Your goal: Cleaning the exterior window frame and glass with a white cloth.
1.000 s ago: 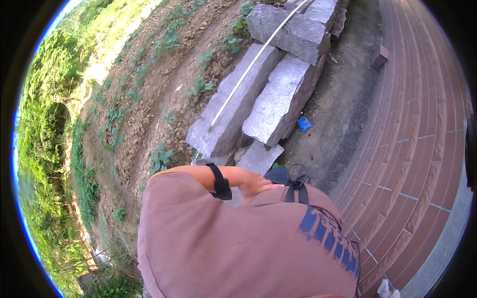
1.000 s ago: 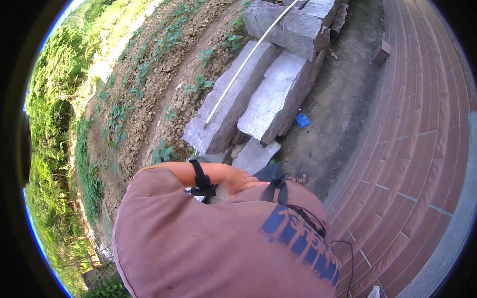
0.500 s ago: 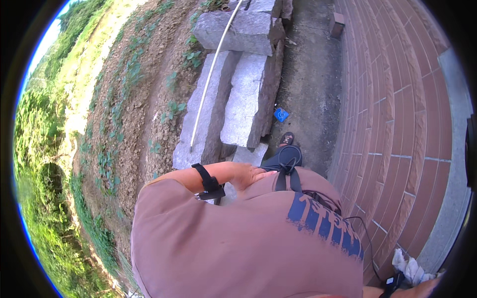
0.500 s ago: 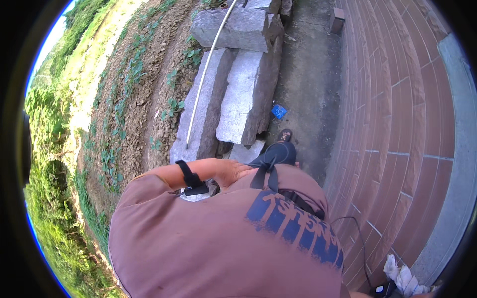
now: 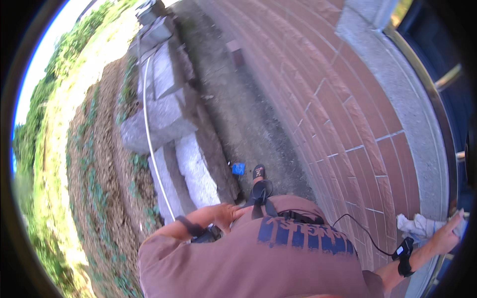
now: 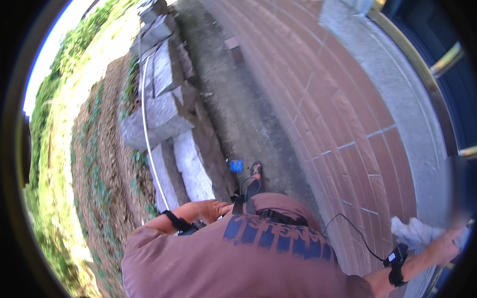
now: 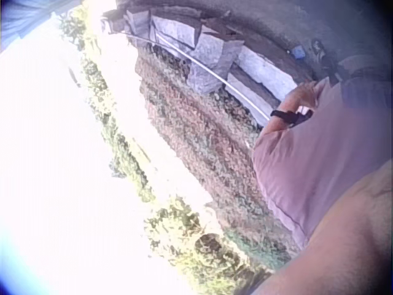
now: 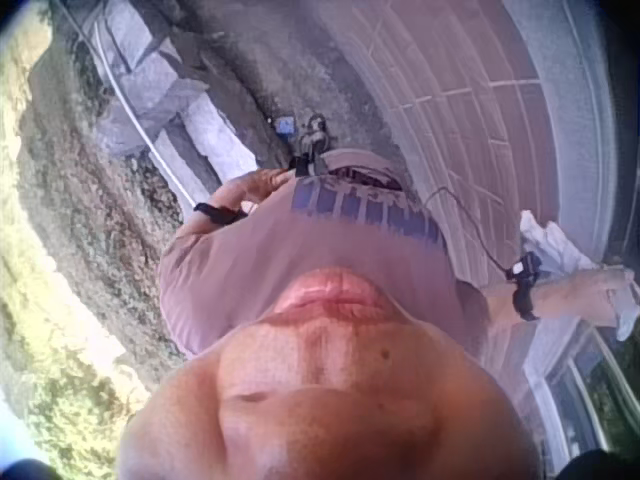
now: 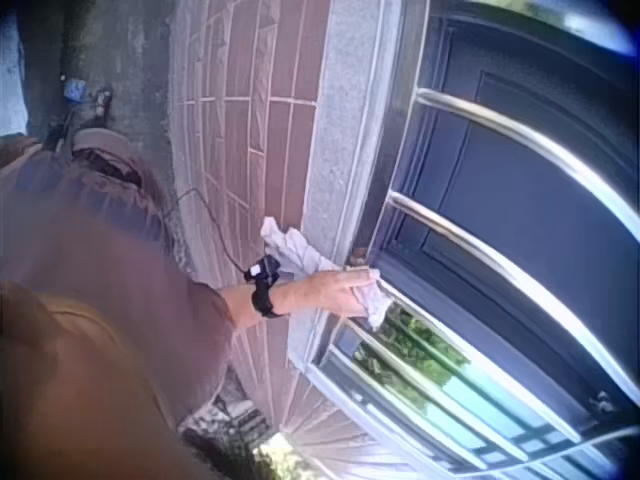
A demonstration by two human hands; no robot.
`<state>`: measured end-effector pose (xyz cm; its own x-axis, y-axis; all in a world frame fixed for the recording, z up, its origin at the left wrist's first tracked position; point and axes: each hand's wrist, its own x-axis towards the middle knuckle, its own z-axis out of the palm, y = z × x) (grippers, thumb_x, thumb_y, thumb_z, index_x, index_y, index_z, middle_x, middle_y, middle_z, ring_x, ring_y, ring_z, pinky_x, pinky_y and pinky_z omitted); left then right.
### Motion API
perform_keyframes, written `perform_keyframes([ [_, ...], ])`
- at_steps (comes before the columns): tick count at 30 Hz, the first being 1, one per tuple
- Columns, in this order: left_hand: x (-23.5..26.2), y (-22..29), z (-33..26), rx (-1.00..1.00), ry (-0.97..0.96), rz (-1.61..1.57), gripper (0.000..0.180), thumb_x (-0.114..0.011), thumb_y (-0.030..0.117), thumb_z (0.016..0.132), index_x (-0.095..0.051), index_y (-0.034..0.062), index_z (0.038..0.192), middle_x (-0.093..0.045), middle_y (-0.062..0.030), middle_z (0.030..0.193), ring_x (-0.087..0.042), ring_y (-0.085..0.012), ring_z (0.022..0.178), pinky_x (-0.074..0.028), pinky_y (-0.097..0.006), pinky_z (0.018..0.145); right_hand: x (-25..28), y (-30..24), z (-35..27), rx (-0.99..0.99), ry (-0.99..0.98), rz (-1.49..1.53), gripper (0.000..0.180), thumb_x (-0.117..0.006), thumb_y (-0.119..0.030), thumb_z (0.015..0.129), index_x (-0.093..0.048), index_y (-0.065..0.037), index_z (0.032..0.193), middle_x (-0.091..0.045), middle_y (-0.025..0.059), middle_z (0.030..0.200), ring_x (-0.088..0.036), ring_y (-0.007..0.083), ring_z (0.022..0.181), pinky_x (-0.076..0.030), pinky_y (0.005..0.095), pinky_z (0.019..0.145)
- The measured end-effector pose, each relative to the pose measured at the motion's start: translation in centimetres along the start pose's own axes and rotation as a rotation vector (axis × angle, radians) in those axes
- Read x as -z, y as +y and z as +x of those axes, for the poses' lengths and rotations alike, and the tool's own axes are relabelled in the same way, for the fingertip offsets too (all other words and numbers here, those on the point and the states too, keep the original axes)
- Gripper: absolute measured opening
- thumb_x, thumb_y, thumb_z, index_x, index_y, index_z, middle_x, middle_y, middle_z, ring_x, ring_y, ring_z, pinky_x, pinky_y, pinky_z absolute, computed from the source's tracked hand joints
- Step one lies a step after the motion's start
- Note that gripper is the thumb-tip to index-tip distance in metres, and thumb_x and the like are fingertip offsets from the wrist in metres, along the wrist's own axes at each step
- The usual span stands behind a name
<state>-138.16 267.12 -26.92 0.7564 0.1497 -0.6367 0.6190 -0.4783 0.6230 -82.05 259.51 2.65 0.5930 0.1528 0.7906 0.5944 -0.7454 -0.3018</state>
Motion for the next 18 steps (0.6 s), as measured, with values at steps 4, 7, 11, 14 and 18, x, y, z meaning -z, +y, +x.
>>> perform_keyframes([
  [4, 8.6, -3.6, -0.4, -0.026, -0.128, 0.037, 0.095, -0.071, 0.042, 0.064, -0.021, 0.0172, 0.141, -0.045, -0.0202, 0.127, -0.045, -0.0359, 0.117, -0.037, -0.04, 0.097, 0.9, -3.9, -3.1, 0.064, 0.203, 0.085, 0.04, -0.062, -0.037, 0.084, -0.062, 0.002, 0.091, -0.064, 0.0153, 0.086, -0.061, 0.026, 0.078, -0.044, 0.036, 0.073],
  [7, 11.8, -7.5, -0.2, 0.068, -0.025, 0.129, 0.076, -0.064, 0.04, 0.071, -0.039, 0.0045, 0.132, -0.049, -0.0211, 0.125, -0.046, -0.0346, 0.118, -0.038, -0.039, 0.098, 0.7, -6.2, -4.4, 0.114, 0.181, 0.214, 0.031, -0.063, -0.028, 0.084, -0.058, 0.001, 0.093, -0.062, 0.0135, 0.085, -0.059, 0.0262, 0.078, -0.044, 0.0357, 0.073],
  [11, 20.5, -5.8, 1.9, -0.009, 0.247, 0.363, 0.064, -0.061, 0.036, 0.076, -0.043, 0.0048, 0.128, -0.053, -0.0203, 0.119, -0.051, -0.0352, 0.109, -0.042, -0.04, 0.092, 2.0, -6.7, -5.0, 0.178, 0.32, 0.103, 0.027, -0.064, -0.022, 0.084, -0.057, 0.0, 0.098, -0.061, 0.0116, 0.086, -0.058, 0.0225, 0.078, -0.044, 0.0329, 0.072],
  [14, 25.7, -2.8, 4.2, -0.175, 0.389, 0.472, 0.052, -0.061, 0.029, 0.079, -0.047, 0.0042, 0.123, -0.058, -0.0194, 0.111, -0.055, -0.0347, 0.102, -0.045, -0.04, 0.086, 2.3, -6.7, -5.1, 0.16, 0.338, 0.283, 0.025, -0.064, -0.017, 0.083, -0.057, -0.001, 0.101, -0.061, 0.0091, 0.087, -0.058, 0.0197, 0.078, -0.045, 0.0313, 0.073],
  [18, 30.0, 4.1, 6.8, -0.626, 0.521, 0.443, 0.039, -0.064, 0.016, 0.078, -0.055, 0.0041, 0.114, -0.062, -0.0183, 0.1, -0.059, -0.0332, 0.093, -0.047, -0.038, 0.08, 1.6, -6.1, -5.7, 0.084, 0.418, 0.527, 0.016, -0.06, -0.011, 0.086, -0.058, -0.002, 0.099, -0.059, 0.0027, 0.088, -0.055, 0.0105, 0.079, -0.044, 0.025, 0.072],
])
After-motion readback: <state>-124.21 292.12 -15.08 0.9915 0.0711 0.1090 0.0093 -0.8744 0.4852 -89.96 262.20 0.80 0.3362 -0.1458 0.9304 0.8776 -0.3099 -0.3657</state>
